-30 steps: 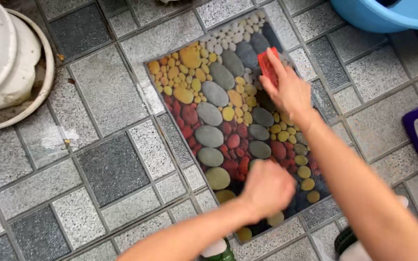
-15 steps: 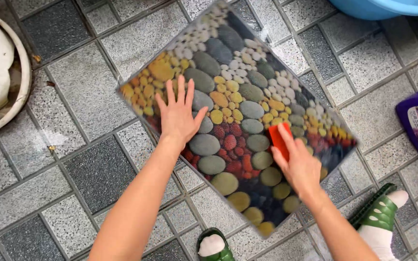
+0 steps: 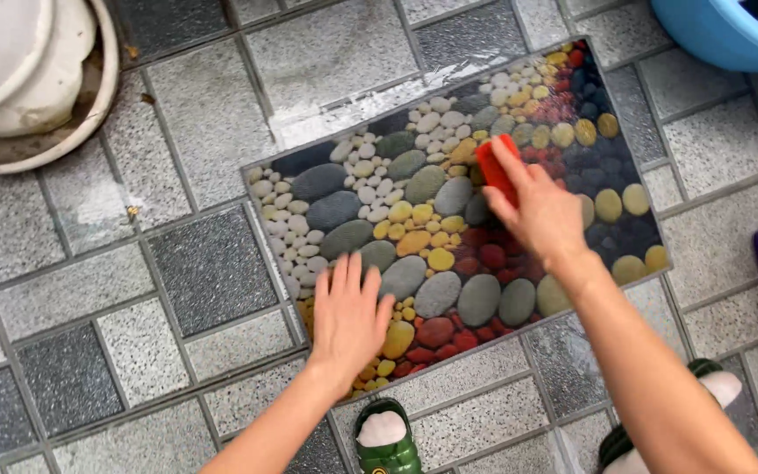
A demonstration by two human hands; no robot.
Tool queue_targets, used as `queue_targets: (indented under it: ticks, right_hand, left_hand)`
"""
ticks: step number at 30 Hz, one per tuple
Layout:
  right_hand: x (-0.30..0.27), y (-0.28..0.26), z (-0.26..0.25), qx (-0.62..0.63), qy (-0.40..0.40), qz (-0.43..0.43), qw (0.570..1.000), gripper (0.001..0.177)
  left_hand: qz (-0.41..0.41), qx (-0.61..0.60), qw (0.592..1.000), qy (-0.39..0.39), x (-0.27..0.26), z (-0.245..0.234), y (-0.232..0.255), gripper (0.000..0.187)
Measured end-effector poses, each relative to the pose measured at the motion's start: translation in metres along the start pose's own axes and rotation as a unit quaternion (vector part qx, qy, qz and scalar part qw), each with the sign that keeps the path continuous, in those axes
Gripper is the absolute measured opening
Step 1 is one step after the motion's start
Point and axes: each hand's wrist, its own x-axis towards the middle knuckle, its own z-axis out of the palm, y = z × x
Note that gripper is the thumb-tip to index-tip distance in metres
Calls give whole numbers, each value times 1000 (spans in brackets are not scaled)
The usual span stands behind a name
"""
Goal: Scrubbing a decorative stone-patterned floor mat with a brush and water in a basin and on a tiled floor.
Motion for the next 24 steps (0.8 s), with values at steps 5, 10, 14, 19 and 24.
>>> queue_targets:
  ticks: [5,10,14,19,24]
  right_hand:
    - [5,-123,29,91,51,-115,988,67]
    - [29,-170,68,74,-14,-205,976,71]
    - [77,-50,39,-30,13,-163,986,75]
    - [126,53,11,-111,69,-33,991,71]
    - [93,-109,25,5,69,-115,991,61]
  left_hand:
    - [-132,25,968,211,45,34,-54,75]
    - [-128,-79,966,209,52,35,-71,89]
    - [-129,-79,962,228,53,39,-71,85]
    - [-136,-85,964,211,53,28,-69,86]
    - [-133,-108,961,217,55,32,-71,89]
